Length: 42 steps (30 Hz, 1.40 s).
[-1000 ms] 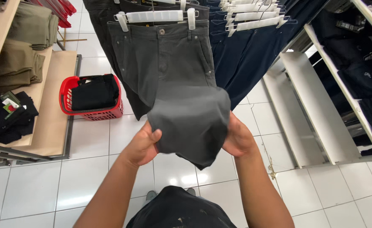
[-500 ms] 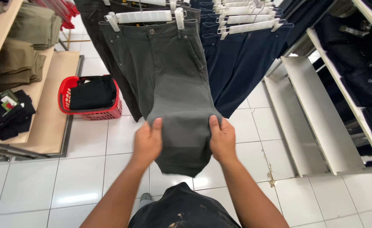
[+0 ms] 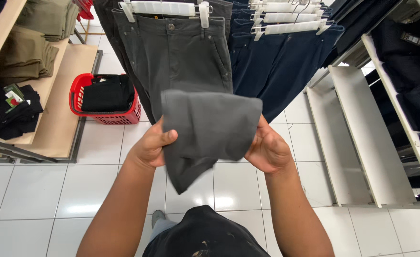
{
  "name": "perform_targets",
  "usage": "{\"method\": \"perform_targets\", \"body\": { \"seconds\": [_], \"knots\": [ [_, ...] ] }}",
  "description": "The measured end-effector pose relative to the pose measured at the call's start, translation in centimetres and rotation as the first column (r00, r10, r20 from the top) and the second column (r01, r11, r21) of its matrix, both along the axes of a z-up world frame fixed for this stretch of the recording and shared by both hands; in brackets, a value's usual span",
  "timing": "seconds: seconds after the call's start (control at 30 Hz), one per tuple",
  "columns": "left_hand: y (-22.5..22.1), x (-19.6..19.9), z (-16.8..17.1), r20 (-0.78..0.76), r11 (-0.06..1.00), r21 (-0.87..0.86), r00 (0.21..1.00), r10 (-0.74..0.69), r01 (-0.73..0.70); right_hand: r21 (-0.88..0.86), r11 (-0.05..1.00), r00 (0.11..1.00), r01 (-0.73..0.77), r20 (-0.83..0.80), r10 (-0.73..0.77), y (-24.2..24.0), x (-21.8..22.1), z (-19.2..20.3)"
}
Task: The person removes a pair of gray pants from a hanger on a rack, folds them while holding them, and then places them back onto a hanger and returns them to the rack; they then take a pair of black pants from a red basket, unfold them, and hang them on a hanger on the same rack.
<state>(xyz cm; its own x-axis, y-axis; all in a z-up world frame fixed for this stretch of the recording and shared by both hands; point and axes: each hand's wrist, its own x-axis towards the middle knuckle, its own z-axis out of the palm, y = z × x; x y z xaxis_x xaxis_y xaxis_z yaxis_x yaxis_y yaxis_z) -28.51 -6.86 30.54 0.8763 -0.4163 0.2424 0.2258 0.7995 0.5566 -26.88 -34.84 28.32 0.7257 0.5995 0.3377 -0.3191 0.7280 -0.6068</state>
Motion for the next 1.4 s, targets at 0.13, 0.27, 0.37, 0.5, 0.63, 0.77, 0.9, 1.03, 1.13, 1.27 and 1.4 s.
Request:
{"method": "perform_targets", "body": {
  "seconds": [0.13,0.27,0.37,0.5,0.63,0.77,0.9,1.03,1.13,1.27,1.4],
  "knots": [
    [-1.0,-0.5,0.9,0.014,0.999,-0.002,0.999,0.04,-0.04,0.045,0.999,1.0,0.014,0.001,-0.014,1.2,-1.3,3.8],
    [-1.0,-0.8,1.2,0.063,0.997,-0.079,0.998,-0.005,0.01,-0.011,0.992,0.99,0.128,-0.05,-0.128,0.8,-1.7,4.4],
    [-1.4,-1.3,1.8,0.047,0.993,0.09,0.996,0.071,-0.075,-0.02,0.972,0.967,0.235,-0.094,-0.236,0.8,-2.5,3.5],
    [-3.4,-2.9,5.3,0.394,0.167,0.798,0.711,0.583,-0.579,-0.426,0.718,0.806,0.551,0.048,-0.59,2.8,-3.0,3.4],
    [-5.6,-2.1,-0.1,0.643,-0.211,0.709,0.493,0.586,-0.673,-0.605,0.007,0.462,0.796,0.601,-0.652,3.7,-3.2,2.1],
    [-6.0,-1.4,-0.7,0.663,-0.226,0.703,0.507,0.551,-0.675,-0.448,-0.389,0.434,0.804,0.891,-0.13,3.5,-2.8,2.5],
    [-5.0,-1.9,2.7,-0.037,0.542,0.735,0.773,0.633,-0.408,-0.658,0.576,0.639,0.485,-0.182,-0.747,2.7,-1.9,6.0],
    [-4.2,-1.8,2.6,-0.087,0.988,-0.006,0.984,0.156,-0.157,-0.089,0.984,0.943,0.153,-0.284,-0.173,1.5,-2.4,5.7],
    [-3.6,-2.6,2.2,0.003,0.992,-0.115,0.998,0.059,-0.058,0.084,0.993,0.996,0.079,-0.046,-0.075,1.2,-2.9,5.9],
    [-3.4,-2.2,0.7,0.064,0.975,-0.222,0.998,-0.008,0.022,0.235,0.972,0.999,-0.029,-0.021,0.035,0.5,-2.4,4.0],
    [-3.1,-3.3,-0.2,0.045,0.985,-0.158,0.996,0.071,-0.063,0.042,0.995,0.995,0.087,-0.056,-0.084,1.1,-3.8,3.0]
  ]
}}
